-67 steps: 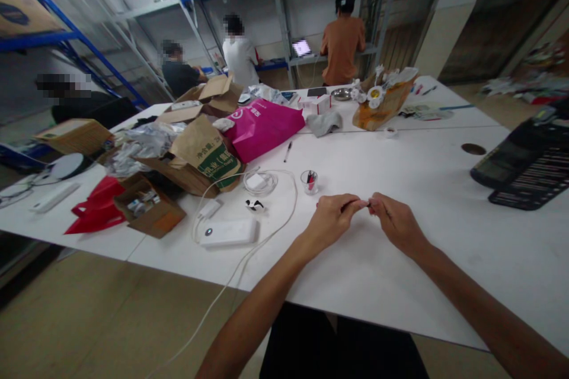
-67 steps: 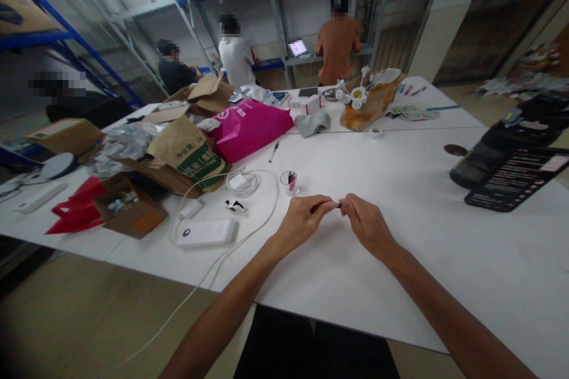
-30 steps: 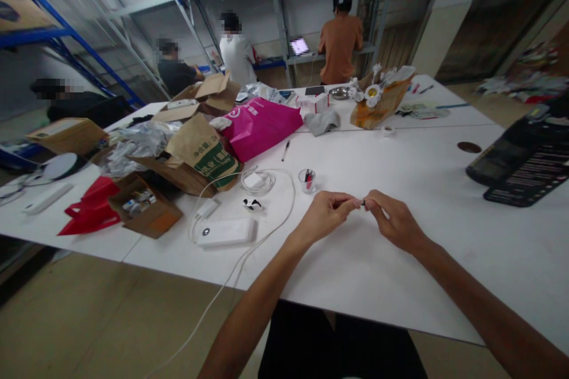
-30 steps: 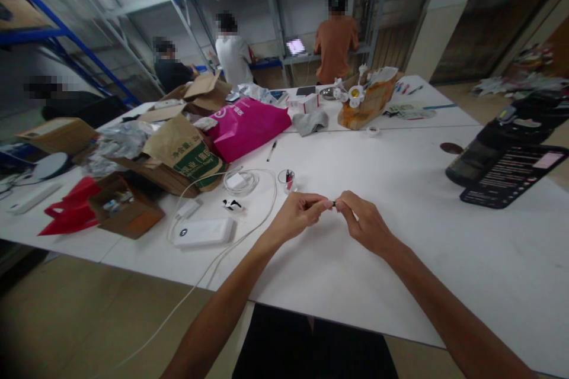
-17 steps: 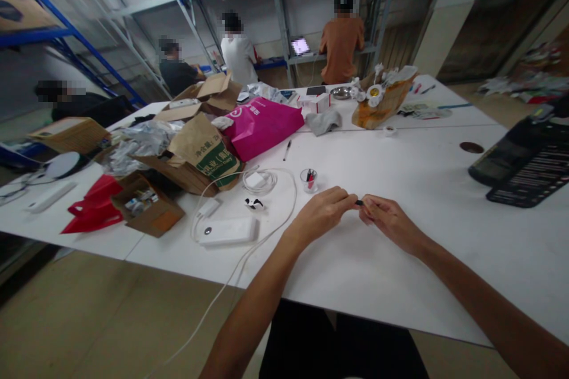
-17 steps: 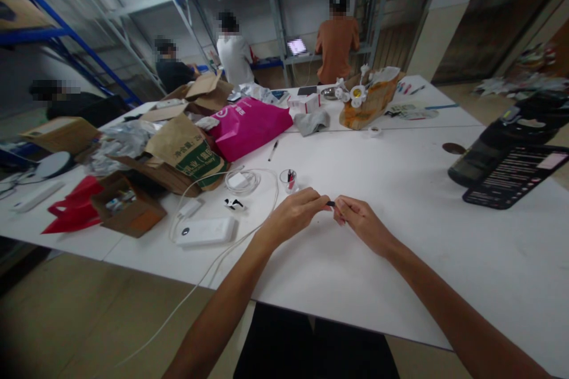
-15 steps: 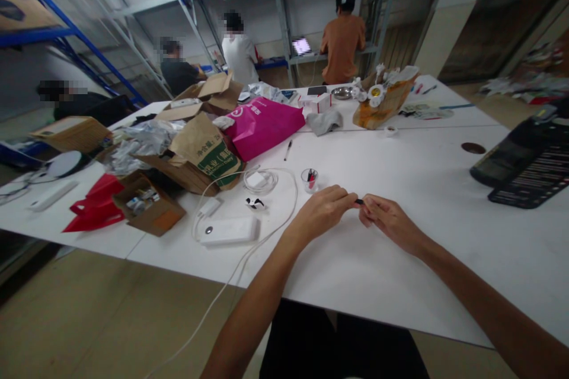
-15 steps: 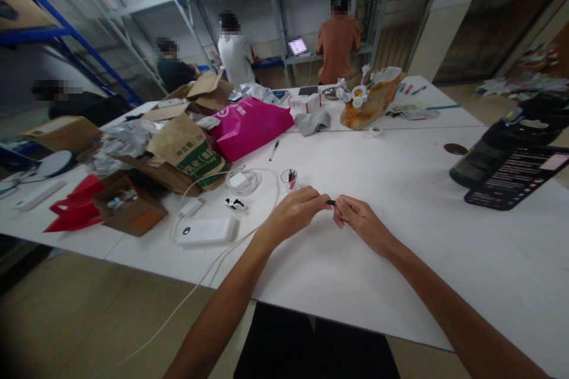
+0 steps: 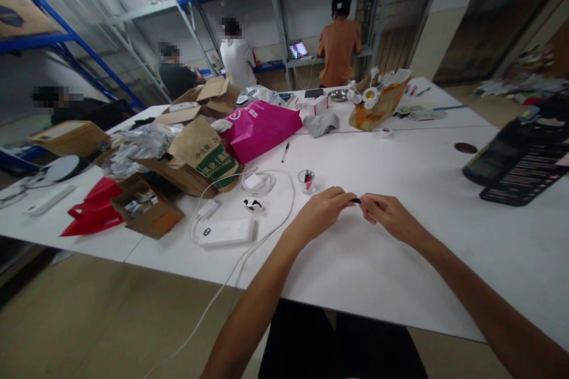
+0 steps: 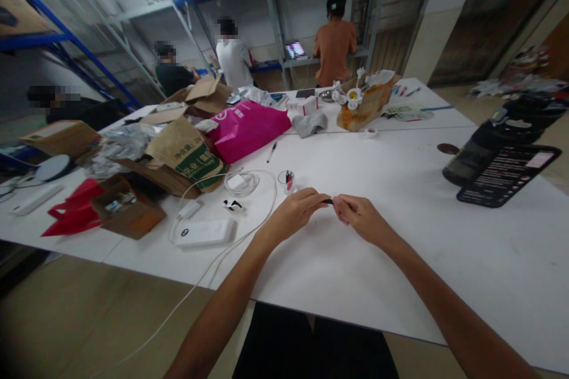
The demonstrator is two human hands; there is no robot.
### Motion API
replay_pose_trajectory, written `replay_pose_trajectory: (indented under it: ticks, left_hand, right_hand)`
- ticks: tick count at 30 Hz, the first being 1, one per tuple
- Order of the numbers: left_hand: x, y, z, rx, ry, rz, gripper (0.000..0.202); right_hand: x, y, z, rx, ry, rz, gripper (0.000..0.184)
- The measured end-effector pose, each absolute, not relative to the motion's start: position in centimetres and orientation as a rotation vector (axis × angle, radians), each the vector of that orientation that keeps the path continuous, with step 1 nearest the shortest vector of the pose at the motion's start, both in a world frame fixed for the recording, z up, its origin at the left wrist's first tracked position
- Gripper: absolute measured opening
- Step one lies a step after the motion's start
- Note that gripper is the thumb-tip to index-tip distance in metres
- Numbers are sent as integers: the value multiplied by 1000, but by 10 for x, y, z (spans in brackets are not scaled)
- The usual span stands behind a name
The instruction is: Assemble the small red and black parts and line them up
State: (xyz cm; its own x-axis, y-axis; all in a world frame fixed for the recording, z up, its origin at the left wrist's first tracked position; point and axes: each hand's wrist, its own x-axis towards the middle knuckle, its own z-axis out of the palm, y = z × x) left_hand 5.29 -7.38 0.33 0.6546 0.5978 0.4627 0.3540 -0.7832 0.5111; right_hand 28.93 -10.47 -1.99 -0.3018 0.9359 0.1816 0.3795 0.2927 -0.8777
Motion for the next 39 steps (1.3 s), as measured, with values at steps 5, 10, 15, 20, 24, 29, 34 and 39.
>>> replay_pose_trajectory:
  ticks: [5,10,15,20,24,29,34,39]
  left_hand:
    - [48,-74,1,2607,757,807,26]
    - [47,-78,9,2463,806,751,31]
    - [50,-83,23,2166,906,690,38]
    - [50,-84,29,1819,937,560,58]
    - [46,-84,32,1477,810,437,58]
    - [47,-86,36,1452,715,482,63]
    - [58,-86,27,1787,714,868,44]
    - [60,-83,14,1907,755,967,29]
  right_hand:
    - [286,-106,-27,-1135,-1803,1018,54]
    - [284,-109,-29,-1137,-1901,760,44]
    - [284,-109,-29,-1031,-1977,458,32]
    - [286,-108,-24,-791,-2034,203,16]
    - [288,-112,-19,-723,-2081,178,15]
    - [287,-114,-16,-769,-2014,207,12]
    - [291,-109,-14,-980,-1922,343,31]
    - [291,-109,-19,-1083,-1902,564,41]
